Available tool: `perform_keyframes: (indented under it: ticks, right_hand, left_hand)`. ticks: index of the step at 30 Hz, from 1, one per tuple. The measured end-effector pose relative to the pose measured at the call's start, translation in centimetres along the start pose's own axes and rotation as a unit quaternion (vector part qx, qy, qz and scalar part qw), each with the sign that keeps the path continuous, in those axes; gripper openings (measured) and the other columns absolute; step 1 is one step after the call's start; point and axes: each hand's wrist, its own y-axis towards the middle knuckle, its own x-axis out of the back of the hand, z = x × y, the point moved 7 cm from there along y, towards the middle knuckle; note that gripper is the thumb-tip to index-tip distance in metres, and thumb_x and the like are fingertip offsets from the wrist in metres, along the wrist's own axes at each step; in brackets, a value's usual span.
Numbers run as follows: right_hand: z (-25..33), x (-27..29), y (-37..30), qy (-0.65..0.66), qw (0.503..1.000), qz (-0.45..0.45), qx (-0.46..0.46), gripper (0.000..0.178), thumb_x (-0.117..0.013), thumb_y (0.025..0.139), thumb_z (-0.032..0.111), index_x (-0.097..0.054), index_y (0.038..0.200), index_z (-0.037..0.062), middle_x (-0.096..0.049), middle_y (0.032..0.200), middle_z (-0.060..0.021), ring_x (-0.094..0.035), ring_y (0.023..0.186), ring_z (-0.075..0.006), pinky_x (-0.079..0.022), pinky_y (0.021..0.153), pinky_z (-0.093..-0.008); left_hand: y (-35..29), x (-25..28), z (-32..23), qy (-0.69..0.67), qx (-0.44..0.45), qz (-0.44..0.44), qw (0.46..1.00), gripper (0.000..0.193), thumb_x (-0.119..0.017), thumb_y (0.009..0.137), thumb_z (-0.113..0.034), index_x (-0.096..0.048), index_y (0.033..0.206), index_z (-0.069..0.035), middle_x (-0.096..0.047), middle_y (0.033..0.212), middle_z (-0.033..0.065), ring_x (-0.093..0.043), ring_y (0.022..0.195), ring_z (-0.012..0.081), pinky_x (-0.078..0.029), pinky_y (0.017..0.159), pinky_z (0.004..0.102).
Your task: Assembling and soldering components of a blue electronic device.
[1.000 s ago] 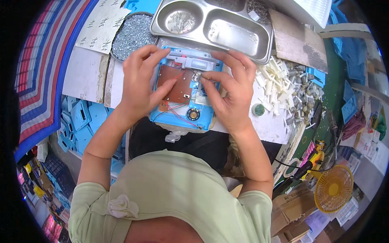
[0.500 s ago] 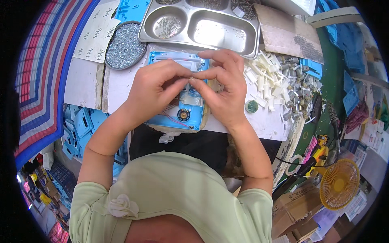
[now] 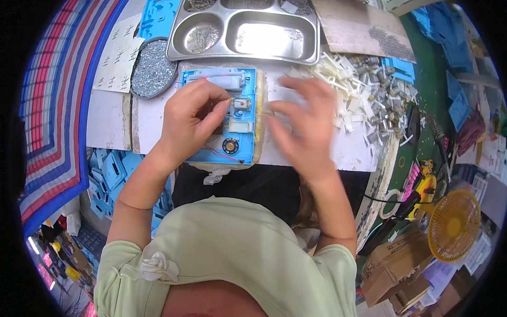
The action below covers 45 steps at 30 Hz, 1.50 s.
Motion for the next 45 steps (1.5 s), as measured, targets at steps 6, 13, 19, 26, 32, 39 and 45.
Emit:
perform_keyframes:
  ticks: [6, 13, 19, 26, 32, 39, 45]
  right_hand:
    - [-14.7, 18.7, -13.5, 0.238, 0.805, -0.41, -0.356, 0.015, -0.066, 0.101, 0.014, -0.064, 0.106, 0.0008, -0.067, 0.1, -0.0087, -0.063, 0.089, -0.0179, -0.052, 0.082, -0.0353]
    - [-23.7, 26.8, -18.0, 0.276, 0.726, -0.533, -0.335, 0.028, -0.066, 0.103, 0.029, -0.055, 0.098, 0.0038, -0.05, 0.079, -0.0044, -0.046, 0.066, -0.0155, -0.047, 0.068, -0.0367]
    - [-20.8, 29.6, -16.7, 0.097, 0.772, -0.547, -0.309, 0.027, -0.06, 0.105, 0.023, -0.062, 0.103, -0.0045, -0.064, 0.087, -0.0126, -0.056, 0.071, -0.019, -0.049, 0.065, -0.0344]
    - [-13.6, 28.0, -19.7, 0.279, 0.816, -0.458, -0.214, 0.029, -0.063, 0.102, 0.023, -0.065, 0.112, -0.004, -0.069, 0.095, -0.0141, -0.06, 0.075, -0.0177, -0.053, 0.078, -0.0338]
    - [-5.2, 10.0, -12.3, 0.242, 0.906, -0.225, -0.265, 0.045, -0.067, 0.095, 0.038, -0.06, 0.122, 0.0012, -0.064, 0.092, -0.0129, -0.062, 0.076, -0.0205, -0.051, 0.073, -0.034]
    - [0.3, 2.7, -6.7, 0.256, 0.963, -0.009, -0.082, 0.031, -0.08, 0.075, -0.004, -0.066, 0.102, -0.0009, -0.063, 0.075, -0.0097, -0.059, 0.064, -0.0213, -0.043, 0.056, -0.0307]
    - [0.7, 2.0, -6.0, 0.244, 0.967, 0.011, -0.077, 0.031, -0.08, 0.073, -0.004, -0.067, 0.1, -0.0003, -0.063, 0.072, -0.0086, -0.058, 0.061, -0.0208, -0.043, 0.054, -0.0305]
  left_hand:
    - [-0.1, -0.5, -1.1, 0.133, -0.104, -0.022, 0.985, 0.011, -0.079, 0.078, -0.011, -0.07, 0.086, -0.012, -0.065, 0.085, 0.0009, -0.059, 0.086, 0.0213, -0.037, 0.085, 0.0389]
    - [-0.3, -1.4, -1.0, 0.138, -0.092, -0.01, 0.986, 0.015, -0.08, 0.073, -0.01, -0.07, 0.084, -0.011, -0.061, 0.099, 0.0013, -0.055, 0.095, 0.024, -0.034, 0.088, 0.0418]
    - [-0.3, -1.6, -0.9, 0.144, -0.101, -0.006, 0.984, 0.019, -0.081, 0.071, -0.009, -0.07, 0.087, -0.01, -0.06, 0.1, 0.0042, -0.054, 0.095, 0.0249, -0.034, 0.087, 0.0404]
    - [-0.3, -1.6, -0.7, 0.143, -0.102, -0.014, 0.984, 0.018, -0.08, 0.07, -0.009, -0.068, 0.084, -0.011, -0.06, 0.1, 0.0022, -0.054, 0.094, 0.025, -0.035, 0.087, 0.0412]
    - [-0.2, -1.8, -0.9, 0.159, -0.112, -0.016, 0.981, 0.019, -0.08, 0.069, -0.008, -0.067, 0.082, -0.012, -0.06, 0.099, 0.0011, -0.054, 0.092, 0.0246, -0.035, 0.086, 0.0414]
    - [-0.4, -1.9, -0.6, 0.16, -0.103, -0.002, 0.982, 0.02, -0.081, 0.07, -0.01, -0.07, 0.086, -0.011, -0.06, 0.099, 0.0031, -0.054, 0.095, 0.0239, -0.034, 0.087, 0.0403]
    - [-0.3, -1.8, -0.7, 0.166, -0.101, 0.001, 0.981, 0.02, -0.081, 0.07, -0.01, -0.07, 0.087, -0.011, -0.06, 0.099, 0.0031, -0.054, 0.096, 0.0241, -0.034, 0.087, 0.0405]
